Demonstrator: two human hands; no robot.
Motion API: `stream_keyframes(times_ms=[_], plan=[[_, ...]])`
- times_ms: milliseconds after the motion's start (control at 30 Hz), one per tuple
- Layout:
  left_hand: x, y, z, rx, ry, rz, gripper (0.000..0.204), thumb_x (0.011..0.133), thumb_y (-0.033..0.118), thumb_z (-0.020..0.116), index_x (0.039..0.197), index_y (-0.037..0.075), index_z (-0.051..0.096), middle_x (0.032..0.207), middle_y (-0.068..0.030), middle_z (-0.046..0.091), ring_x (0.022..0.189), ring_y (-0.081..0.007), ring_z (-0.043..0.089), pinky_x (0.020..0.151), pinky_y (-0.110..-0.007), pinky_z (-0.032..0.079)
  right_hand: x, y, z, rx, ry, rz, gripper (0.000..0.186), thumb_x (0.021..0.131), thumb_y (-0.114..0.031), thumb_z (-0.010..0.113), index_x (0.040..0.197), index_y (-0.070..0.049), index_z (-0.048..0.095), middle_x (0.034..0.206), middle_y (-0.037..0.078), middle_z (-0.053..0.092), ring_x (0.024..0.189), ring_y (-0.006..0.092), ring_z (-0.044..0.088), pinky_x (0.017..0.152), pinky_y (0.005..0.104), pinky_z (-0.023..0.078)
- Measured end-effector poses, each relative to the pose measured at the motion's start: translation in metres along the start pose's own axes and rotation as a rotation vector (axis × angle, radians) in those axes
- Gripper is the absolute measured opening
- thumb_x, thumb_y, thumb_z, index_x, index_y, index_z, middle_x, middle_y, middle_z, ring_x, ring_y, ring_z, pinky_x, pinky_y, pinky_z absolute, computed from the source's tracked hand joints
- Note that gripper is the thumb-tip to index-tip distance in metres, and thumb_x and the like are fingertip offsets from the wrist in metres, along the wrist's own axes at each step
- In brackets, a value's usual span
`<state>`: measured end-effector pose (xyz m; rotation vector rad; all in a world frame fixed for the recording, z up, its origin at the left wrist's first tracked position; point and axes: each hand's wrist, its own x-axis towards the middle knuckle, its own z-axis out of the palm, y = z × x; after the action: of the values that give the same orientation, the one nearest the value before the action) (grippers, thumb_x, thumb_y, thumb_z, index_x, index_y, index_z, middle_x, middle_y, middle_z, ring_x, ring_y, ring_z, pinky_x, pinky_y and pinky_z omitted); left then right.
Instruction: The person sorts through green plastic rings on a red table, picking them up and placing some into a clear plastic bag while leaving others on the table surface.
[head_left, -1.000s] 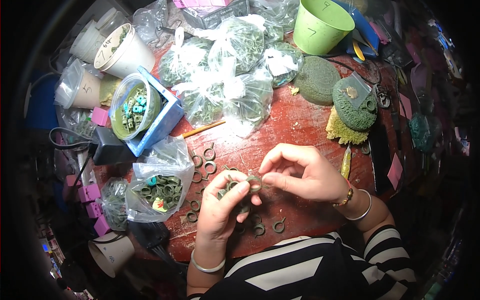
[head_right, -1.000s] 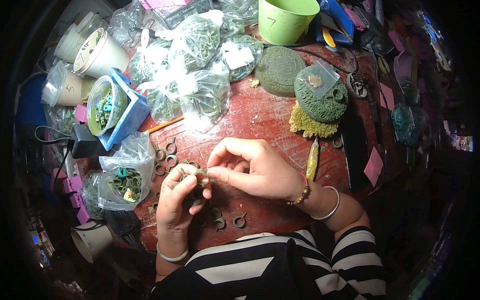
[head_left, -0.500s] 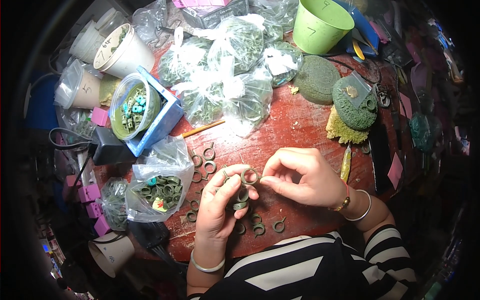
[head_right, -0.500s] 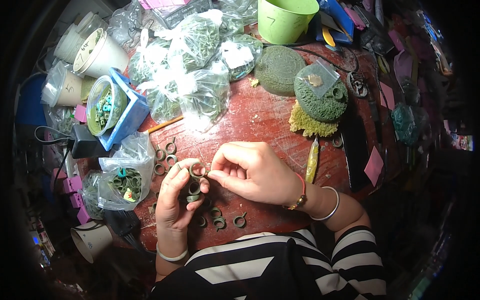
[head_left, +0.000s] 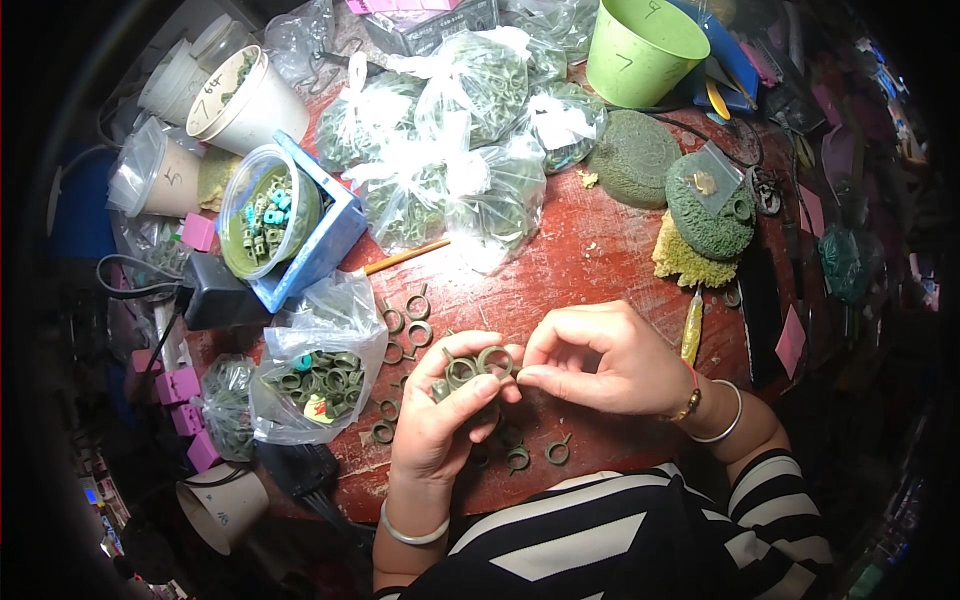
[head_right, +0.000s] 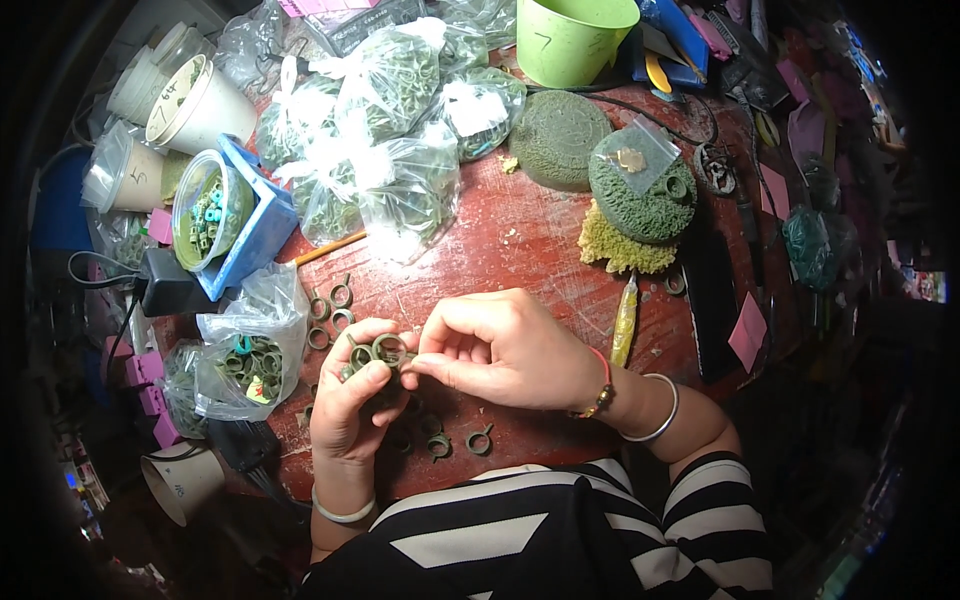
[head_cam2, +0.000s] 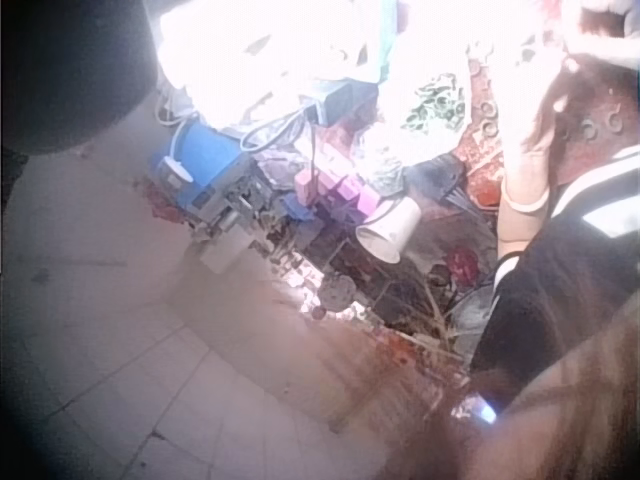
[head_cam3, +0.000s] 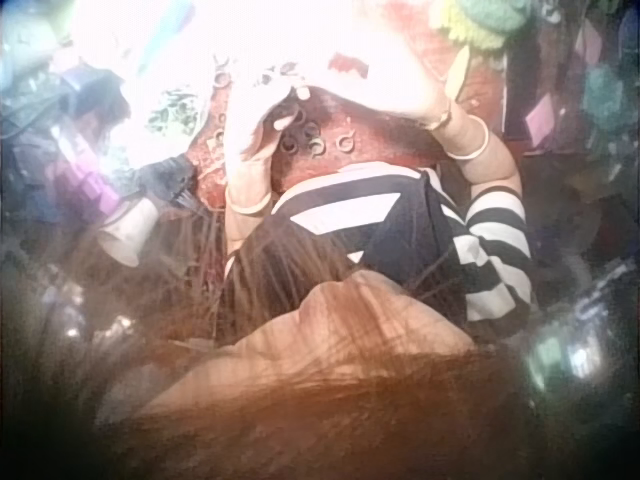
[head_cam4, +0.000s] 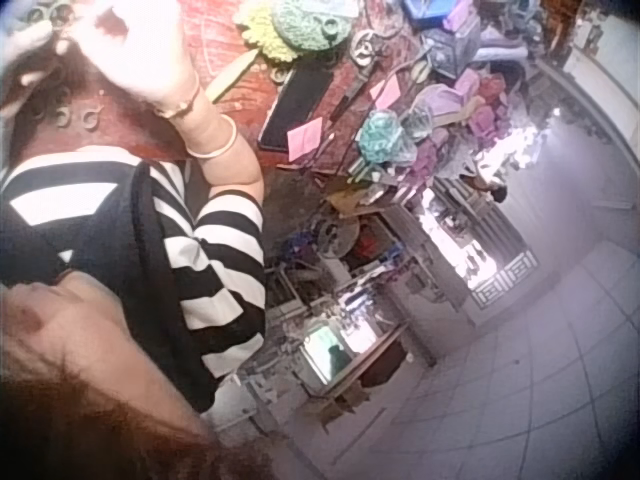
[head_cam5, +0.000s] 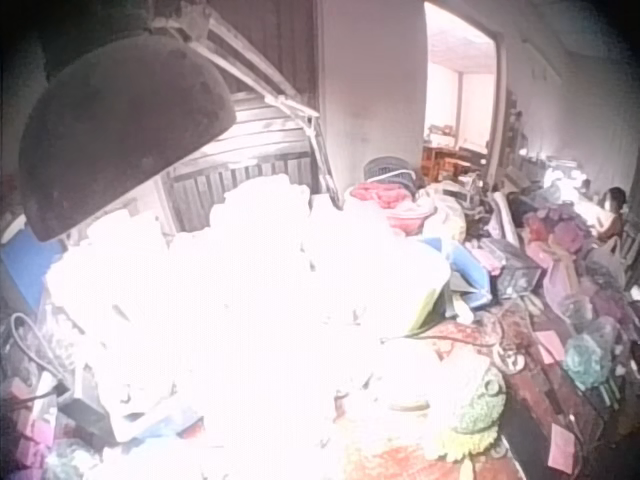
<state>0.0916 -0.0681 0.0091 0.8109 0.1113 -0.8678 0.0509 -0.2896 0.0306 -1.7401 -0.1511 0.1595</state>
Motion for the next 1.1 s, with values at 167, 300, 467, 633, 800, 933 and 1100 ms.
stream_keyframes(times_ms=[167,300,467,633,800,933,1100], plan=[[0.000,-0.001,-0.007,-0.190,-0.062,0.214,0.040,0.088,-0.004,0.069,0.125,0.001,0.056,0.120,-0.0189,0.063,0.078,-0.0143,0.063,0.045,-0.016,0.041,0.000,0.010,0.011,-0.108,-0.270,-0.185,0.025,0.085,-0.018,0.079,0.102,-0.005,0.065,0.090,0.010,0.060,0.079,0.0234,0.065,0.070,0.0341,0.053],[0.002,-0.001,-0.006,-0.150,-0.052,0.252,0.041,0.084,-0.010,0.069,0.123,0.001,0.058,0.122,-0.0181,0.061,0.080,-0.0153,0.063,0.045,-0.016,0.040,-0.009,0.010,0.029,-0.327,-0.395,-0.295,0.044,0.079,-0.021,0.078,0.118,-0.009,0.062,0.107,0.014,0.054,0.100,0.0348,0.058,0.082,0.0416,0.052],[0.001,-0.001,-0.003,-0.114,0.013,0.239,0.041,0.083,-0.012,0.068,0.122,0.001,0.058,0.121,-0.0172,0.061,0.083,-0.0156,0.063,0.047,-0.015,0.040,-0.007,0.013,0.028,-0.457,-0.376,-0.324,0.025,0.082,-0.016,0.071,0.102,-0.005,0.061,0.101,0.013,0.053,0.094,0.0311,0.059,0.076,0.0411,0.053],[0.002,0.001,-0.004,-0.132,0.029,0.221,0.041,0.084,-0.012,0.067,0.122,0.001,0.058,0.122,-0.0173,0.062,0.085,-0.0157,0.065,0.047,-0.015,0.041,-0.002,0.012,0.014,-0.622,-0.116,-0.284,0.019,0.084,-0.010,0.070,0.099,-0.003,0.061,0.097,0.012,0.057,0.087,0.0298,0.064,0.074,0.0388,0.054],[0.000,0.004,0.000,-0.145,0.049,0.162,0.035,0.089,-0.008,0.063,0.122,0.002,0.056,0.128,-0.0192,0.060,0.091,-0.0173,0.068,0.048,-0.015,0.043,-0.001,0.009,0.004,-0.638,-0.018,-0.194,0.026,0.084,-0.009,0.073,0.107,-0.001,0.063,0.101,0.013,0.059,0.089,0.0320,0.065,0.076,0.0401,0.054],[0.000,0.003,0.000,-0.163,0.033,0.156,0.032,0.091,-0.008,0.061,0.120,0.003,0.055,0.122,-0.0177,0.061,0.089,-0.0182,0.066,0.048,-0.015,0.043,0.000,0.009,-0.003,-0.600,-0.001,-0.159,0.034,0.082,-0.008,0.074,0.111,0.000,0.061,0.102,0.014,0.058,0.090,0.0342,0.065,0.078,0.0409,0.054],[0.001,0.002,-0.001,-0.214,0.048,0.122,0.024,0.092,-0.009,0.060,0.112,0.004,0.057,0.108,-0.0140,0.059,0.085,-0.0189,0.063,0.047,-0.016,0.041,0.000,0.005,-0.007,-0.627,-0.076,-0.050,0.030,0.079,-0.004,0.072,0.106,0.000,0.058,0.099,0.014,0.056,0.090,0.0352,0.064,0.078,0.0414,0.053]])
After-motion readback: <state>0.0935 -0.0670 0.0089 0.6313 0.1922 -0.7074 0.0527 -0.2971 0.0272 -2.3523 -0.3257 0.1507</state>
